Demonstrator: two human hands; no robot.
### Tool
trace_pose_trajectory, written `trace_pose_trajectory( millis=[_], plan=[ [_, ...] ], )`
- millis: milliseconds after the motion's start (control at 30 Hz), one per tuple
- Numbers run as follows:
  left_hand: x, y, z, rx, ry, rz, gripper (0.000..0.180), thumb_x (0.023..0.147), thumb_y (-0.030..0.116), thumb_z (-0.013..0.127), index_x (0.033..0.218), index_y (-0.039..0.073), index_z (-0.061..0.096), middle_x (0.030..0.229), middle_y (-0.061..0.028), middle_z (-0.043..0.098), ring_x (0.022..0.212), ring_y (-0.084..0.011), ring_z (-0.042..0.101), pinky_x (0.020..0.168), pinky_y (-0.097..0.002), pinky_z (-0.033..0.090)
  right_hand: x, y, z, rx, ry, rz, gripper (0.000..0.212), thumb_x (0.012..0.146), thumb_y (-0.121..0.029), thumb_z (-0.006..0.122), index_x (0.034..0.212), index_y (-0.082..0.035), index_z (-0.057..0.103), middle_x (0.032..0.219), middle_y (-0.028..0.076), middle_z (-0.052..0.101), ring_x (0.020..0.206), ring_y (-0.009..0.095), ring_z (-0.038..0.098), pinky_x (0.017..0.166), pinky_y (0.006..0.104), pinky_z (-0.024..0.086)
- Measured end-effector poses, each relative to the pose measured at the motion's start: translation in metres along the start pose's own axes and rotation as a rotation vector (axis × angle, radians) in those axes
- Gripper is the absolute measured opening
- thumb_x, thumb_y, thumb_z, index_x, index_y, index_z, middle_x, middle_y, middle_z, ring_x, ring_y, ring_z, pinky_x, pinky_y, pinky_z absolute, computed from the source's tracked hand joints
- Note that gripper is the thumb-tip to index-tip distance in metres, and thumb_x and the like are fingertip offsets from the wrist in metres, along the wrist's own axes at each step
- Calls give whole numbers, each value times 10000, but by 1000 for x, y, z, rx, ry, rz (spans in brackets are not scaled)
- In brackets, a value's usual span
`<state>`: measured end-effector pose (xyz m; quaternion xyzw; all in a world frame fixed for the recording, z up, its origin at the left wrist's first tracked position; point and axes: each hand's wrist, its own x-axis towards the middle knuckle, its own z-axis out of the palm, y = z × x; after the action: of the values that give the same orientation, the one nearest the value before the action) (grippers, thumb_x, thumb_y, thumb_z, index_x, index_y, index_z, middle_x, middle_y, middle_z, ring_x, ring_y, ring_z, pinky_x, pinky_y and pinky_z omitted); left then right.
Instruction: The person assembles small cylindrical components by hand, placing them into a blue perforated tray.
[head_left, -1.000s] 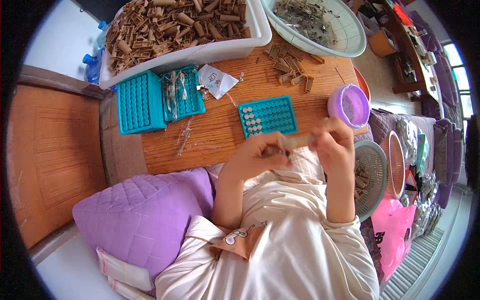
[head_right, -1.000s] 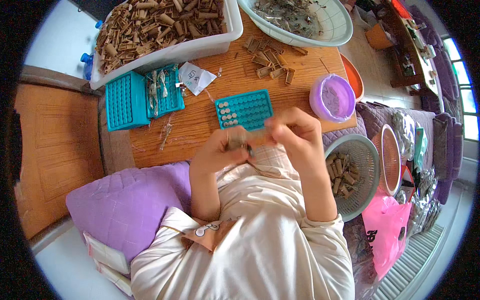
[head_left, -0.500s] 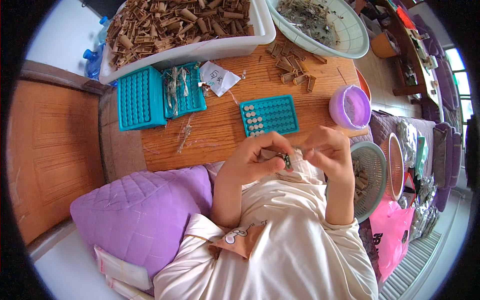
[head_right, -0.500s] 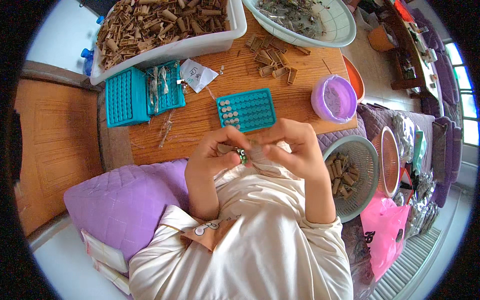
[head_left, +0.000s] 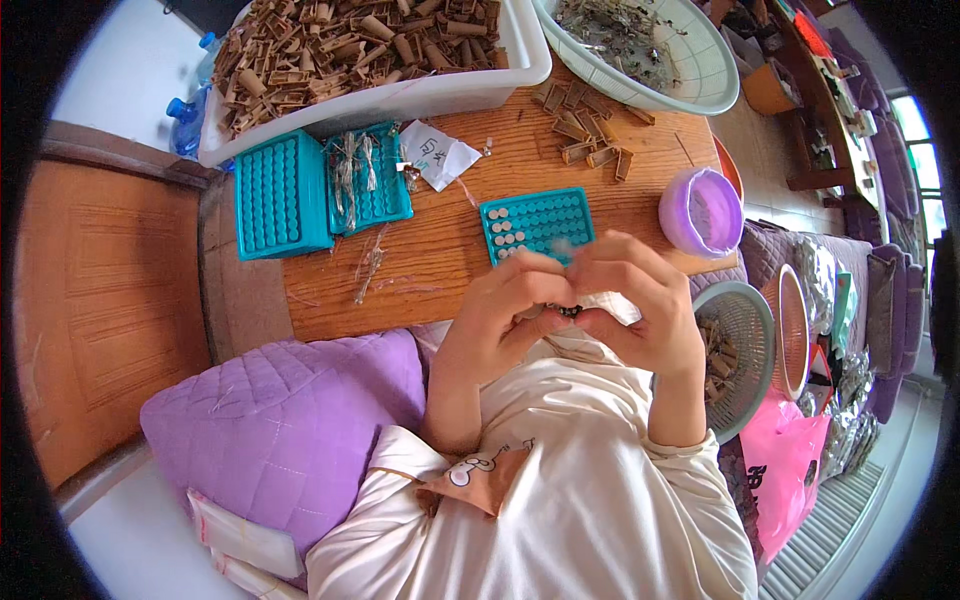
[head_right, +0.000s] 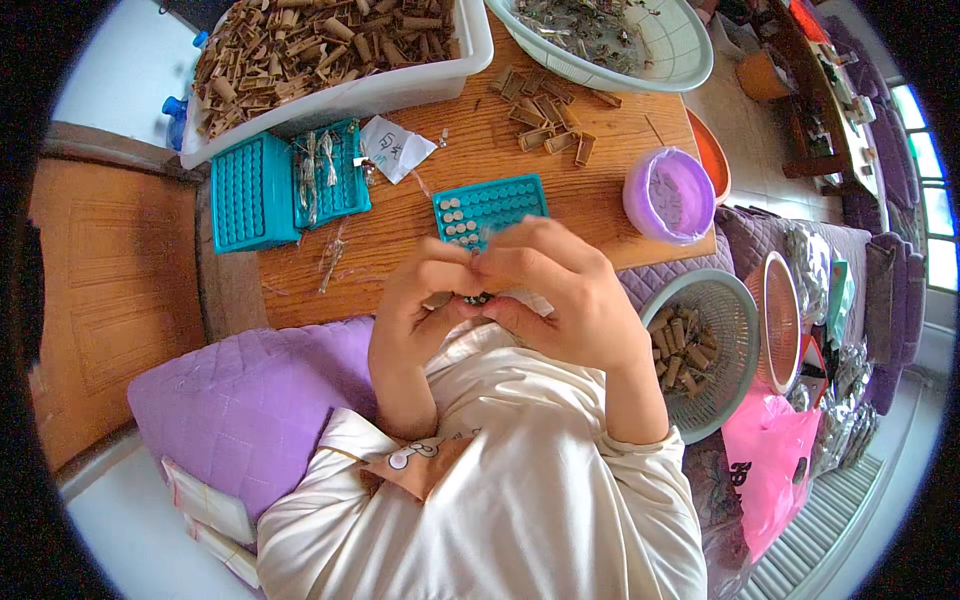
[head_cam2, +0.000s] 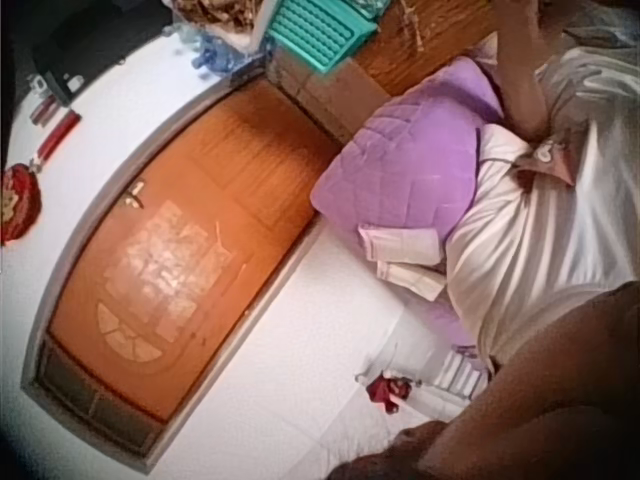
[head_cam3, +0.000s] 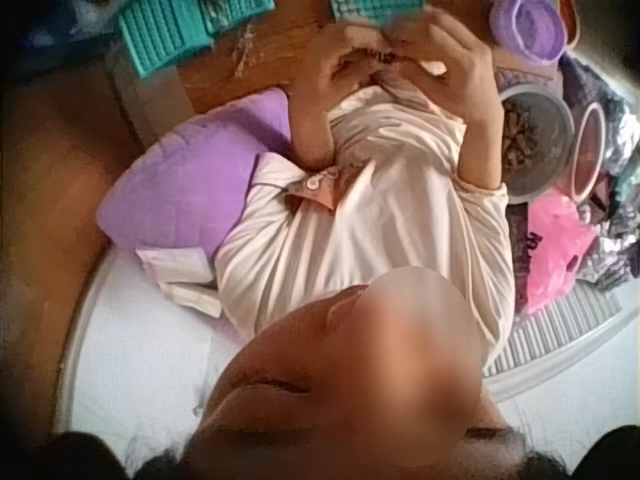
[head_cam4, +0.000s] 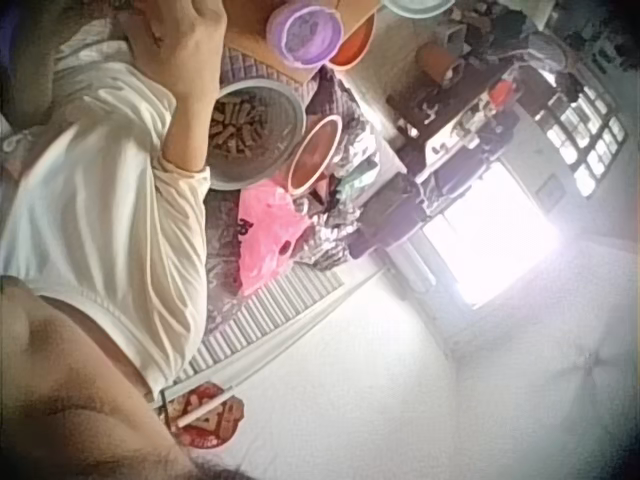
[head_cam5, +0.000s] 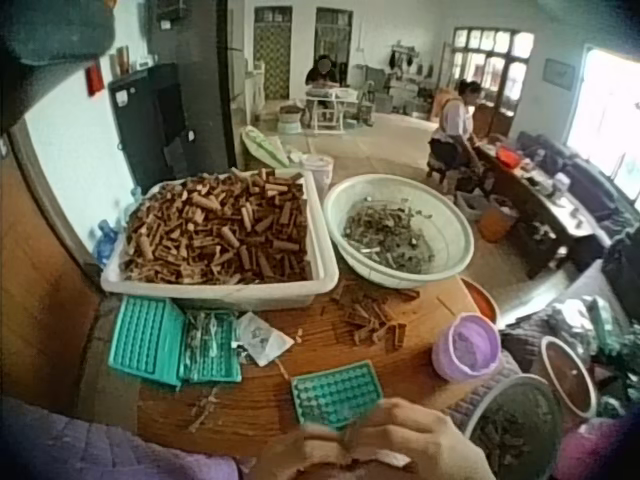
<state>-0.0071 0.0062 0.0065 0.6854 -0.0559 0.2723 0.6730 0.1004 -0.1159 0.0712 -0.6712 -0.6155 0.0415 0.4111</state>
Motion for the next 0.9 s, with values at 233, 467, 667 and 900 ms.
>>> trace_pose_trajectory(
  millis=[233,467,667,900],
  plan=[
    [1,11,-3,254,141,232,240,623,69,679,845,94,590,759,-50,504,626,-166,519,523,-244,412,2,-10,1,309,-102,435,220,600,-32,659,798,-43,564,700,63,562,680,217,558,648,292,449],
    [-4,10,12,-33,462,161,233,647,98,691,846,41,584,798,-63,563,642,-133,551,515,-218,430,7,-17,25,-235,220,8,175,562,-59,654,706,-89,559,646,-5,537,644,147,528,852,414,353],
    [-5,3,14,-124,452,158,238,657,119,688,854,30,590,825,-82,541,692,-134,536,579,-213,426,5,-15,27,-357,340,-108,181,563,-70,652,720,-76,563,657,-2,550,616,138,532,715,334,436],
    [-5,4,14,-342,438,121,220,685,112,672,853,14,571,825,-66,530,678,-109,524,581,-205,421,4,-18,27,66,238,149,254,599,-20,660,840,-42,582,707,52,566,583,179,548,491,258,433]
  ],
)
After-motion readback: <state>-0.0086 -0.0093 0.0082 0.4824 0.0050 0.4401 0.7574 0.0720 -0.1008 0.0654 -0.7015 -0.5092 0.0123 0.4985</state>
